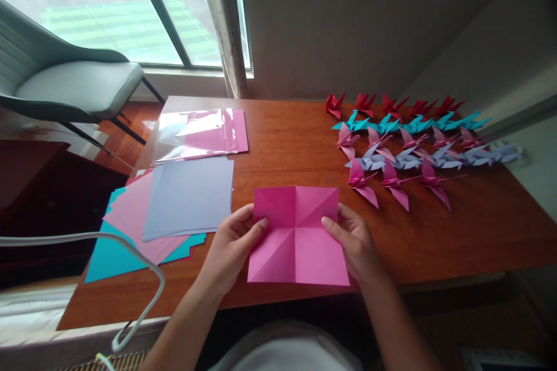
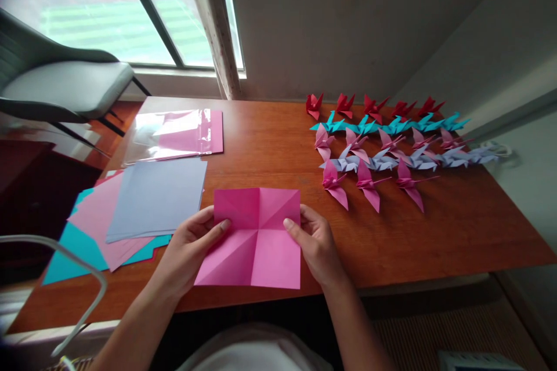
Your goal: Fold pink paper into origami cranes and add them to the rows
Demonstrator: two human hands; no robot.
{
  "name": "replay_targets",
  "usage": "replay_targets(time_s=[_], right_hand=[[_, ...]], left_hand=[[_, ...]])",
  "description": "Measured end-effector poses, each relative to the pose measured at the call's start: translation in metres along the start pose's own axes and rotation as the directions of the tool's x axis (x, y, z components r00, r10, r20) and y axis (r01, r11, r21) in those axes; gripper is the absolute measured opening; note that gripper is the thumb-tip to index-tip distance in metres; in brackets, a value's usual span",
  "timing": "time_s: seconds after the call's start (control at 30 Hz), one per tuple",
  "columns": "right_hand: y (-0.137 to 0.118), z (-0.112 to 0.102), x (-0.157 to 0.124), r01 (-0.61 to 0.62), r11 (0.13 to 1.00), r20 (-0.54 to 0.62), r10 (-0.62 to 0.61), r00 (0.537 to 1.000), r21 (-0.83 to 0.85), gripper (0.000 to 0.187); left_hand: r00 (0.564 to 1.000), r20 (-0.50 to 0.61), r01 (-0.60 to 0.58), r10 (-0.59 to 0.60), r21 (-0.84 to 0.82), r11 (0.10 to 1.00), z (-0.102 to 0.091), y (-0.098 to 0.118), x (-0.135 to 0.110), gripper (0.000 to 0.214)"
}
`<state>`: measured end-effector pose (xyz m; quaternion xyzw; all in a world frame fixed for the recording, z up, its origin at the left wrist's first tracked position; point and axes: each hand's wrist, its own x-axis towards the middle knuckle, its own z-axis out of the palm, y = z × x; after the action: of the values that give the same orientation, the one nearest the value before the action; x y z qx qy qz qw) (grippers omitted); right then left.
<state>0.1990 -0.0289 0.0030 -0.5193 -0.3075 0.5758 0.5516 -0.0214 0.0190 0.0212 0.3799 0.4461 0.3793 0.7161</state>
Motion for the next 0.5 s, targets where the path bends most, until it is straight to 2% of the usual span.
replay_targets(time_s=[0.27, 0.5], right_hand=[[0.0021, 0.0000, 0.0028, 0.011, 1.000, 0.025, -0.012, 1.000, 0.022, 0.025], [0.0019, -0.0003, -0.0001, -0.036, 0.990, 0.129, 0.018, 0.991, 0.137, 0.030]], left_hand=[[1.000, 0.012, -0.007, 0.008, -0.070, 0.998, 0.0012, -0.0035, -0.0030, 0.027], [0.995, 0.099, -0.018, 0.033, -0.147, 0.989, 0.0051, 0.0033, -0.0065, 0.022]])
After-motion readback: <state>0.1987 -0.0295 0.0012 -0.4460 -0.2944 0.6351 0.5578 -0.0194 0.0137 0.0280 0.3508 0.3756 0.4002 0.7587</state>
